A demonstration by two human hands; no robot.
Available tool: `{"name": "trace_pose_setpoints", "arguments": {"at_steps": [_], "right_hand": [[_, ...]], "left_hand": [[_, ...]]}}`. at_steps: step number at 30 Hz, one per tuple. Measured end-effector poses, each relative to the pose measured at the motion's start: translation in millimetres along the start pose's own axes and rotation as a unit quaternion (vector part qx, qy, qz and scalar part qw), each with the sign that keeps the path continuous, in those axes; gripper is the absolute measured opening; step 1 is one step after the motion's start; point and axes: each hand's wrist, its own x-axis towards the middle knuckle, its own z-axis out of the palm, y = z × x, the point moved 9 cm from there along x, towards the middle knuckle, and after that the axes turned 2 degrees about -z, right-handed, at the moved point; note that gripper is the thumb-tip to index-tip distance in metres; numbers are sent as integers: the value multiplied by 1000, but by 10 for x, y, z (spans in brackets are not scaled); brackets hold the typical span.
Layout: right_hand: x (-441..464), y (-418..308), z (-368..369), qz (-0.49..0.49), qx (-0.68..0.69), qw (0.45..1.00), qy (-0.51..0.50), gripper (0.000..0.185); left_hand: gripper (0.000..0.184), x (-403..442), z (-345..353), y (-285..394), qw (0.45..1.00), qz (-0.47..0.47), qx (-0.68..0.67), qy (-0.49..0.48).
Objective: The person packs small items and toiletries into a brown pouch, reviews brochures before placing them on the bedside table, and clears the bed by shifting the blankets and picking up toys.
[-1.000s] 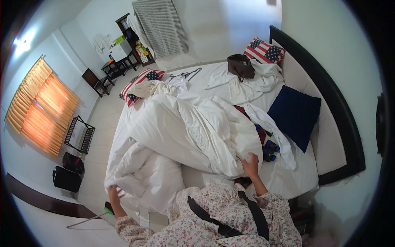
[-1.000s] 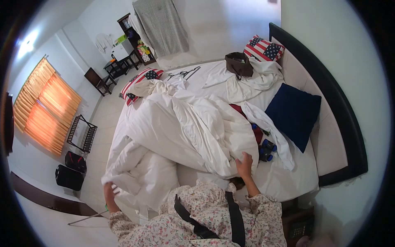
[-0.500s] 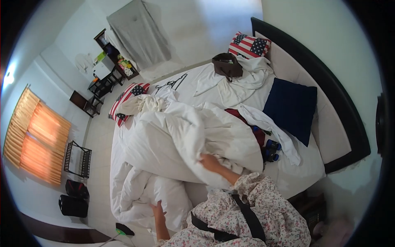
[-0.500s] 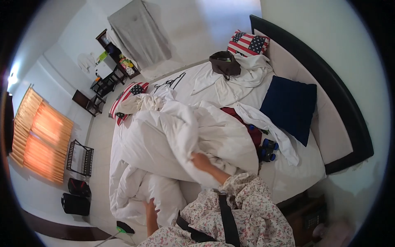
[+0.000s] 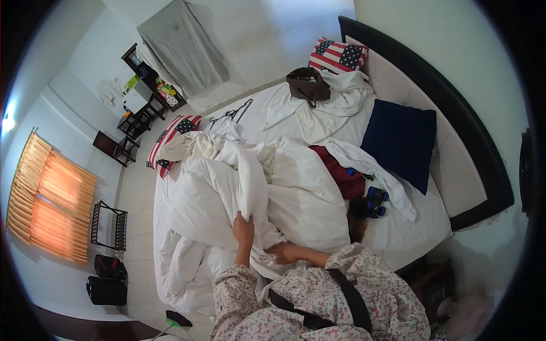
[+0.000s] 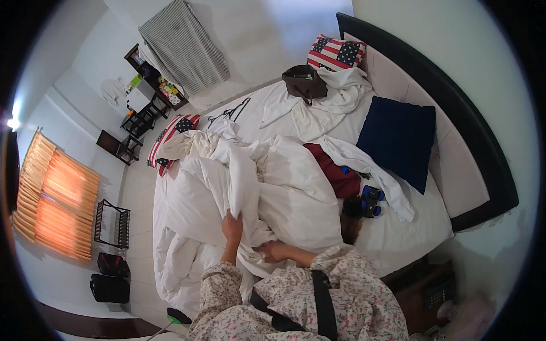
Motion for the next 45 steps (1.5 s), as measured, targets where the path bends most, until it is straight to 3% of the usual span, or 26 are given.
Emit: {"name": "trace_pose_setpoints", "arguments": {"at_steps": [3, 5, 10, 13, 14, 17, 20, 23, 26, 29, 32, 33, 35, 36, 37, 39, 42, 45], "right_hand": [[-482, 284, -272, 4, 15, 978, 208, 66], [-852, 481, -481, 64, -33, 956, 284, 70], [-1657, 520, -1045, 317, -280, 829, 367, 64], [-1766, 1377, -725, 428, 94, 849, 297, 78], [-1753, 1437, -695, 452, 97, 853, 242, 91], [-1469, 1312, -877, 401, -78, 874, 263, 96], [-954, 743, -1315, 223, -184, 886, 363, 94], [-304, 573, -1383, 154, -202, 909, 330, 78], [187, 1091, -1010, 203, -163, 942, 210, 50], [131, 1373, -1061, 208, -210, 920, 256, 30], [-787, 1493, -1624, 215, -207, 799, 523, 18], [-1258, 1386, -1872, 240, -258, 751, 559, 15], [-2381, 1299, -2284, 438, -276, 637, 572, 12], [-3147, 1853, -2126, 434, -216, 543, 686, 20], [-3688, 1788, -2141, 408, -93, 508, 753, 24], [-4474, 1755, -1917, 499, -58, 407, 763, 29], [-4826, 1588, -1607, 465, 5, 389, 795, 34], [-4656, 1529, -1535, 447, 10, 447, 775, 37]], "left_hand": [[34, 146, -311, -326, 982, -13, -148, 121], [28, 3, -967, -269, 964, -93, -217, 120], [29, -709, -1463, -696, 903, -73, -361, 222], [31, -1123, -1238, -1144, 922, -163, -292, 195], [32, -1210, -1157, -1222, 927, -159, -281, 190], [32, -1265, -981, -1417, 945, -176, -234, 146], [31, -1129, -823, -1514, 958, -142, -228, 102], [29, -1073, -788, -1539, 962, -166, -206, 68], [28, -1096, -712, -1670, 960, -167, -213, 70], [28, -1106, -713, -1703, 963, -146, -210, 80], [28, -1116, -733, -1700, 957, -182, -220, 55], [27, -1101, -705, -1707, 954, -185, -229, 52], [27, -1101, -657, -1744, 950, -192, -243, 41], [27, -1103, -679, -1729, 953, -180, -240, 52], [26, -1085, -704, -1694, 955, -166, -238, 63], [25, -1066, -688, -1669, 955, -142, -250, 77], [23, -1043, -600, -1713, 949, -131, -275, 78], [23, -1020, -573, -1735, 952, -139, -266, 67]]}}
